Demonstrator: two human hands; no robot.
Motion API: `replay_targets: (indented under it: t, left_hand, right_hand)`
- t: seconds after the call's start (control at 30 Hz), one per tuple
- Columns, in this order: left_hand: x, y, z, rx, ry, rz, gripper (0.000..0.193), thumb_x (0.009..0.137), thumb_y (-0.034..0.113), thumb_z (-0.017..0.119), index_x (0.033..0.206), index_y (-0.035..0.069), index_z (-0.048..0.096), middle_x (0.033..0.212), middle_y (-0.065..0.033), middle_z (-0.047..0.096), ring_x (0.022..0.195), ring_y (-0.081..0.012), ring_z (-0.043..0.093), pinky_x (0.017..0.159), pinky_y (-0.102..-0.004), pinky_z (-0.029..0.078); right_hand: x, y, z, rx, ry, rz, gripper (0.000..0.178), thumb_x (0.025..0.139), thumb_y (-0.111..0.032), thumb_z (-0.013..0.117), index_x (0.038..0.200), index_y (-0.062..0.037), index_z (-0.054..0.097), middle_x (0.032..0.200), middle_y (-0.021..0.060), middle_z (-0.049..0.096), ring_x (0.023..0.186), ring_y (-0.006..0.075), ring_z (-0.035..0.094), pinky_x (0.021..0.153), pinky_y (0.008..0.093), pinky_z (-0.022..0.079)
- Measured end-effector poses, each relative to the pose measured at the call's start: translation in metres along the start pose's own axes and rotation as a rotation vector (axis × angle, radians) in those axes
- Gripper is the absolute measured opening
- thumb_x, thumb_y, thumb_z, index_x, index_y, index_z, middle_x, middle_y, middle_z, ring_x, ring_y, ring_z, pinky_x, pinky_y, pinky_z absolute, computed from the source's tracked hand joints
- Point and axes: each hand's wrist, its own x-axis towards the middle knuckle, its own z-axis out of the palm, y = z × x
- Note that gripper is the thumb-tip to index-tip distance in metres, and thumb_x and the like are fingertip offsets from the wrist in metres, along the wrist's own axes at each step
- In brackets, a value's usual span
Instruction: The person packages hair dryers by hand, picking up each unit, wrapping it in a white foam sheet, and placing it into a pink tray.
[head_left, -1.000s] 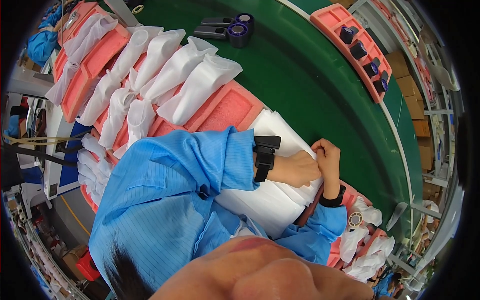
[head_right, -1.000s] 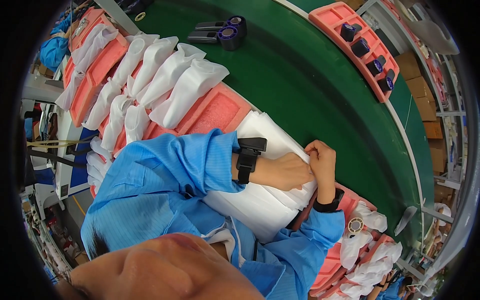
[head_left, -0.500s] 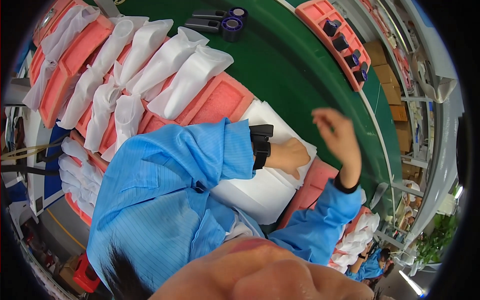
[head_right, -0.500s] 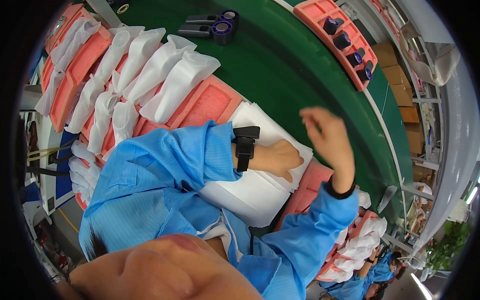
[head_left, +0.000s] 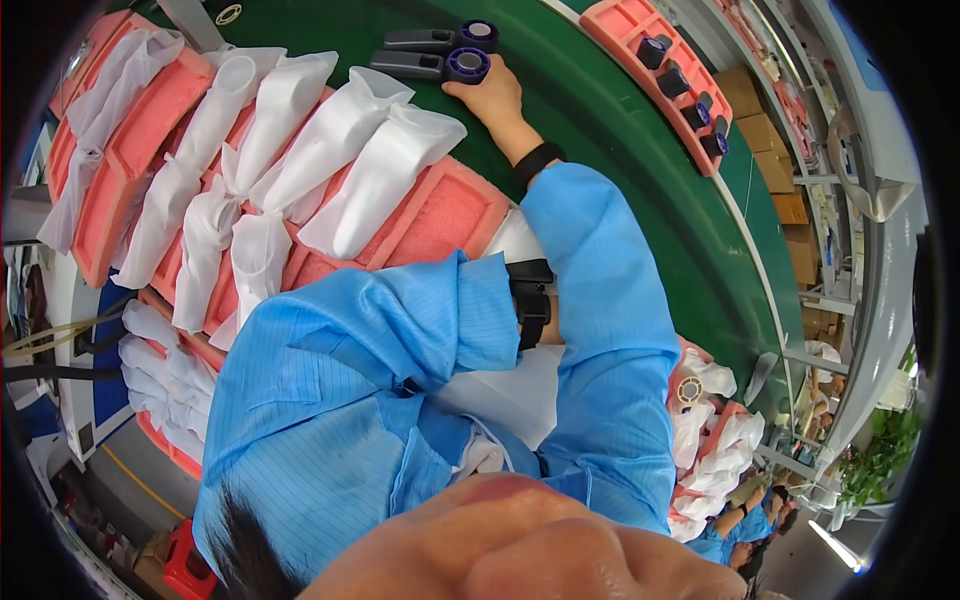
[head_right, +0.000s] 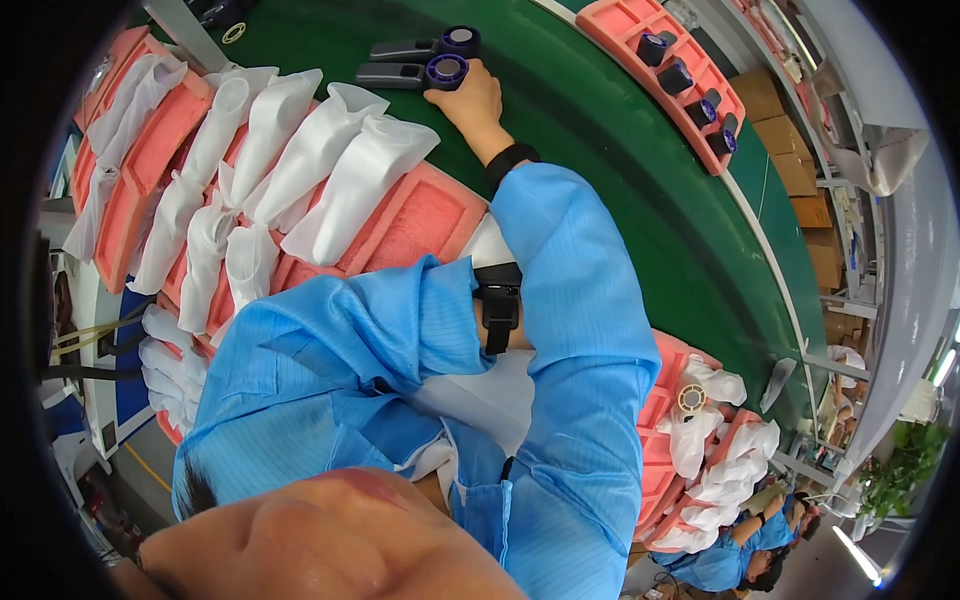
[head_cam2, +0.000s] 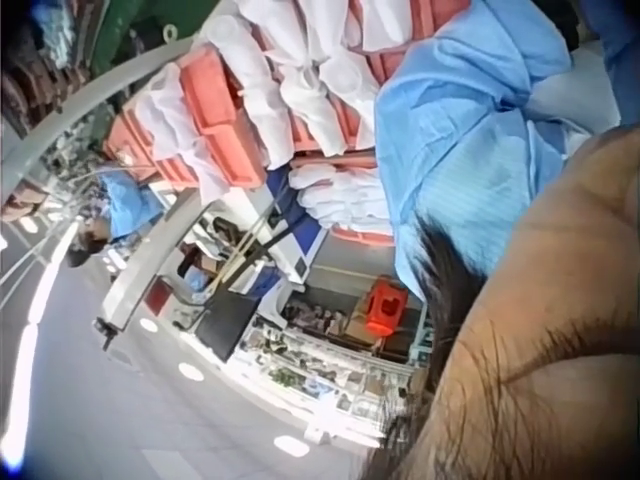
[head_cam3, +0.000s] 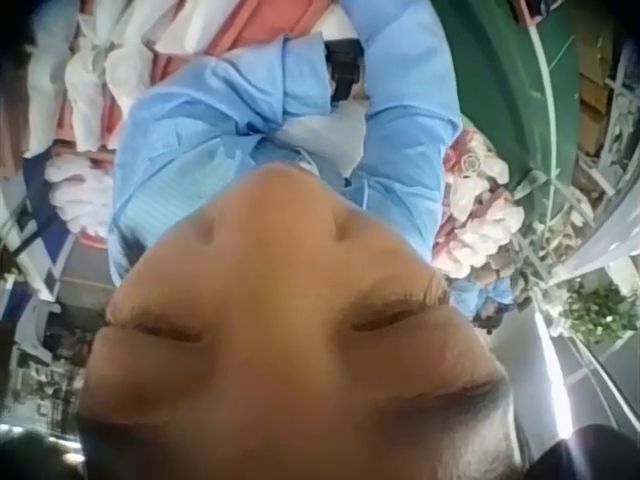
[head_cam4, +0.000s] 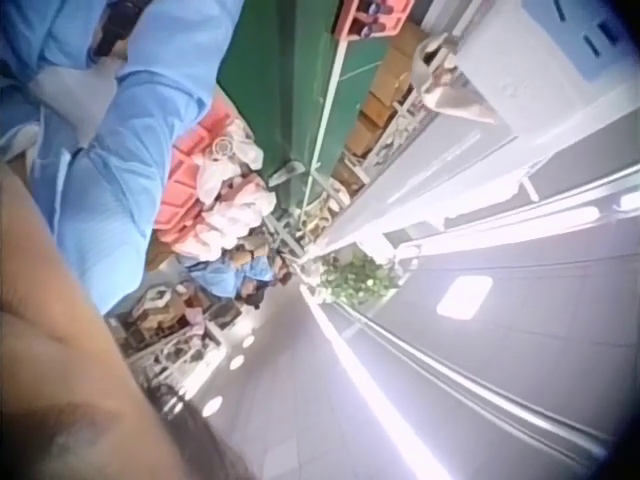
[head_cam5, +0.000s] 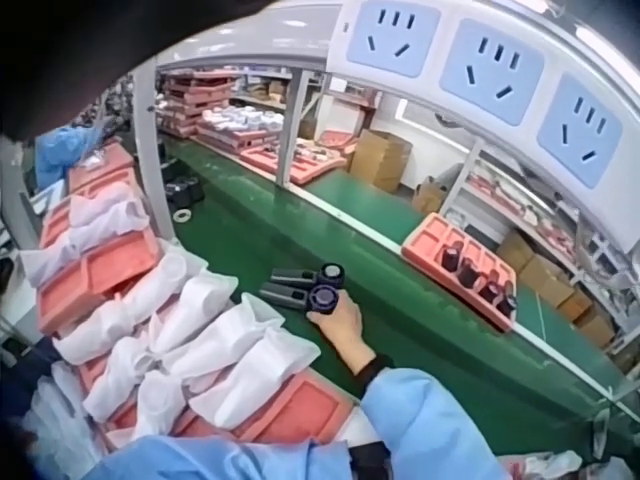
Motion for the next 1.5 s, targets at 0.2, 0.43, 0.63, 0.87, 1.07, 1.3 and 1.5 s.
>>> replay_targets:
  t: [0.2, 0.43, 0.63, 0.87, 1.07, 1.3, 1.5]
  left_hand:
    - [0.004, 0.006, 0.016, 0.009, 0.036, 0.018, 0.014, 0.077, 0.025, 0.066, 0.083, 0.012, 0.069, 0.078, -0.0105, 0.066, 0.076, -0.0314, 0.064, 0.062, -0.0408, 0.048]
    - [-0.006, 0.013, -0.014, -0.233, 0.086, 0.004, 0.007, 0.076, 0.015, 0.062, 0.078, 0.010, 0.066, 0.077, -0.0112, 0.066, 0.079, -0.0319, 0.065, 0.063, -0.0428, 0.049]
    - [-0.011, 0.009, -0.039, -0.414, 0.086, 0.022, 0.014, 0.078, 0.020, 0.066, 0.078, 0.006, 0.063, 0.077, -0.0119, 0.065, 0.072, -0.0316, 0.062, 0.061, -0.0418, 0.047]
    - [-0.013, 0.008, -0.065, -0.693, 0.154, 0.021, 0.017, 0.079, 0.019, 0.069, 0.081, 0.003, 0.063, 0.071, -0.0078, 0.062, 0.061, -0.0201, 0.058, 0.054, -0.0318, 0.044]
    - [-0.017, 0.006, -0.082, -0.723, 0.241, -0.109, 0.019, 0.080, 0.019, 0.070, 0.081, 0.002, 0.063, 0.069, -0.0058, 0.061, 0.054, -0.0144, 0.050, 0.050, -0.0274, 0.040]
    - [-0.020, -0.005, -0.093, -0.693, 0.403, -0.165, 0.016, 0.081, 0.017, 0.069, 0.082, 0.002, 0.064, 0.068, -0.0036, 0.060, 0.051, -0.0092, 0.045, 0.048, -0.0247, 0.035]
    - [-0.022, -0.005, -0.100, -0.703, 0.551, -0.236, 0.015, 0.083, 0.018, 0.068, 0.082, 0.003, 0.066, 0.069, -0.0018, 0.062, 0.053, -0.0061, 0.047, 0.047, -0.0229, 0.035]
  right_hand:
    - [-0.038, -0.010, -0.067, 0.026, 0.060, -0.048, 0.066, 0.056, -0.030, 0.083, 0.106, 0.0003, 0.054, 0.100, 0.0150, 0.063, 0.092, 0.0260, 0.062, 0.081, 0.0334, 0.049]
    - [-0.158, -0.013, -0.211, 0.069, 0.218, -0.217, 0.054, 0.058, -0.004, 0.076, 0.106, -0.0015, 0.050, 0.101, 0.0133, 0.061, 0.093, 0.0185, 0.060, 0.084, 0.0302, 0.049]
    - [-0.232, 0.023, -0.257, 0.161, 0.446, -0.224, 0.055, 0.054, 0.005, 0.069, 0.105, -0.0028, 0.049, 0.102, 0.0141, 0.060, 0.094, 0.0187, 0.059, 0.085, 0.0311, 0.048]
    - [-0.258, 0.044, -0.269, 0.372, 0.482, -0.219, 0.058, 0.048, 0.009, 0.060, 0.104, -0.0031, 0.049, 0.100, 0.0143, 0.059, 0.091, 0.0194, 0.059, 0.082, 0.0293, 0.048]
    - [-0.264, 0.040, -0.280, 0.440, 0.546, -0.213, 0.060, 0.046, 0.006, 0.060, 0.104, -0.0021, 0.049, 0.100, 0.0152, 0.058, 0.091, 0.0221, 0.059, 0.083, 0.0317, 0.047]
    - [-0.275, 0.045, -0.302, 0.497, 0.576, -0.353, 0.061, 0.048, 0.001, 0.062, 0.107, 0.0000, 0.049, 0.100, 0.0172, 0.057, 0.094, 0.0258, 0.058, 0.087, 0.0359, 0.045]
    - [-0.268, 0.040, -0.287, 0.460, 0.459, -0.316, 0.060, 0.048, 0.002, 0.062, 0.107, -0.0006, 0.049, 0.100, 0.0167, 0.057, 0.092, 0.0247, 0.058, 0.084, 0.0335, 0.046]
